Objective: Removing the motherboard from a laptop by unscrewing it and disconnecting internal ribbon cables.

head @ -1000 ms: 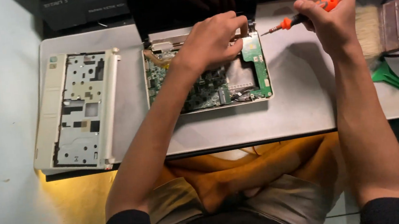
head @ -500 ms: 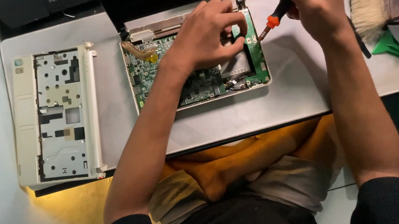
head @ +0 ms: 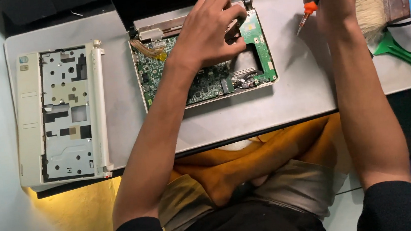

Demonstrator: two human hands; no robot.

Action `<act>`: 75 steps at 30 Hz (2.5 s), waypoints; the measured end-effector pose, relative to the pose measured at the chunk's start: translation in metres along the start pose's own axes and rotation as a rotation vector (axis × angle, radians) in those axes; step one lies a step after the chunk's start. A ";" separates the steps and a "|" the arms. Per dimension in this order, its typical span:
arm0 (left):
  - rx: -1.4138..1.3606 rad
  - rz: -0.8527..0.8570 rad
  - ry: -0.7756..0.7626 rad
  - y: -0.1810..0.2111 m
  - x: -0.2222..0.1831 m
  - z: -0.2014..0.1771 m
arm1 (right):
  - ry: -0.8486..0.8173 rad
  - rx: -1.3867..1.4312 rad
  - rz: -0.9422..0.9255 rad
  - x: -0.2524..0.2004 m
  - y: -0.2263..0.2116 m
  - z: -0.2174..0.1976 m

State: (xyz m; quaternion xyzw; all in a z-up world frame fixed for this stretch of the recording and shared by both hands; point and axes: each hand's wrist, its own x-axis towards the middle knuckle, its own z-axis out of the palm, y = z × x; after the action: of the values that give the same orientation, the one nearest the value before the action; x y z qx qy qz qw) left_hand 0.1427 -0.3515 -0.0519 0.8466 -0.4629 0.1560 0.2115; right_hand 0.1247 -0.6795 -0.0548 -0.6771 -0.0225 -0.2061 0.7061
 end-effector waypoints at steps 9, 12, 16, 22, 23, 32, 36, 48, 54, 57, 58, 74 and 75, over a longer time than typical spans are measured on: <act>0.074 -0.052 -0.027 0.012 0.004 0.003 | -0.135 -0.498 0.172 -0.008 -0.011 0.018; -0.043 -0.143 -0.080 0.012 0.005 0.002 | -0.182 -0.537 0.110 -0.007 -0.009 0.017; -0.160 -0.174 -0.067 0.007 0.006 0.002 | -0.196 -0.544 0.120 -0.011 -0.015 0.021; -0.224 -0.133 0.012 0.006 0.005 0.000 | -0.215 -0.576 0.075 -0.012 -0.012 0.020; -0.231 -0.144 0.002 0.006 0.005 0.000 | -0.210 -0.590 0.076 -0.012 -0.011 0.019; -0.266 -0.177 0.006 0.012 0.005 -0.005 | -0.228 -0.666 0.014 -0.016 -0.018 0.024; -0.263 -0.188 0.009 0.015 0.006 -0.006 | -0.250 -0.685 -0.013 -0.017 -0.018 0.024; -0.161 -0.260 -0.045 0.006 0.004 -0.016 | -0.288 -0.809 -0.164 -0.017 -0.012 0.020; -0.319 -0.088 0.108 0.021 0.008 -0.031 | -0.279 -0.891 -0.178 -0.018 -0.016 0.018; -0.329 0.037 0.198 0.027 0.011 -0.036 | -0.355 -0.983 -0.174 -0.020 -0.028 0.021; -0.360 0.076 0.223 0.027 0.012 -0.037 | -0.403 -0.859 -0.191 -0.025 -0.038 0.024; -1.428 -0.208 -0.214 -0.010 -0.012 -0.081 | -0.831 -0.373 0.135 -0.053 -0.094 0.056; -1.425 -0.213 -0.213 -0.012 -0.015 -0.081 | -0.834 -0.369 0.135 -0.054 -0.093 0.054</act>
State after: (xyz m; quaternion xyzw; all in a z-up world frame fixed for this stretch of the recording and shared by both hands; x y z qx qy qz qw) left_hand 0.1395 -0.2944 0.0086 0.5542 -0.3853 -0.2880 0.6793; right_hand 0.0594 -0.6129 0.0206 -0.8164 -0.2235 0.1299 0.5164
